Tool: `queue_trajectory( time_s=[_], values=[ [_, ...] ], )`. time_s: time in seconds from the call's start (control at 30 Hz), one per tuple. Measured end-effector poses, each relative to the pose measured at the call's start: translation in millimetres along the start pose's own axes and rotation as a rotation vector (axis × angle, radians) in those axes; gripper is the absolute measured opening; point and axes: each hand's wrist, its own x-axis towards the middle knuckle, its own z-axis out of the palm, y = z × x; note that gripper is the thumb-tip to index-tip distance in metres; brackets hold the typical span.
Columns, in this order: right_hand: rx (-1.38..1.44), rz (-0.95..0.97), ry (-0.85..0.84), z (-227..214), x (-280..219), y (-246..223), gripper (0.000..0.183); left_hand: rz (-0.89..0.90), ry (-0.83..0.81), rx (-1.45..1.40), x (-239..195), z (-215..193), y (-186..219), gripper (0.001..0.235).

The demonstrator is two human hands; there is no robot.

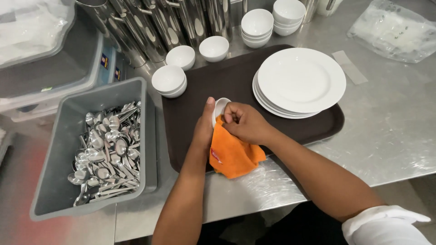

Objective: The person wipes small white bowls with an orange cloth on a dark tray. They dry the exterior and interior of each bowl, then place it on a stack. The person repeats this process for several bowls.

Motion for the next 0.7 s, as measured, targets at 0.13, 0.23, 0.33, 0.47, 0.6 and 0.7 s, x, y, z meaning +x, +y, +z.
queue_trajectory(
  time_s=[0.13,0.23,0.33,0.47,0.6,0.7],
  values=[
    [-0.076,-0.127,0.225,7,2,-8,0.02,0.025,-0.013,-0.033,-28,27,40,0.056],
    [-0.644,-0.632,0.29,2,18,13,0.018,-0.003,-0.035,0.098,-22,19,37,0.074],
    [-0.636,-0.297,0.063,0,16,3,0.01,0.096,-0.276,-0.2,4,-5,7,0.08],
    [-0.185,-0.082,-0.038,2,9,5,0.015,-0.052,-0.036,-0.093,0,7,14,0.07],
    [-0.226,-0.274,0.211,7,6,-9,0.013,-0.034,-0.019,0.045,-46,34,59,0.075],
    [-0.698,-0.451,0.134,4,21,15,0.013,-0.062,0.059,0.024,-36,31,49,0.078]
  ],
)
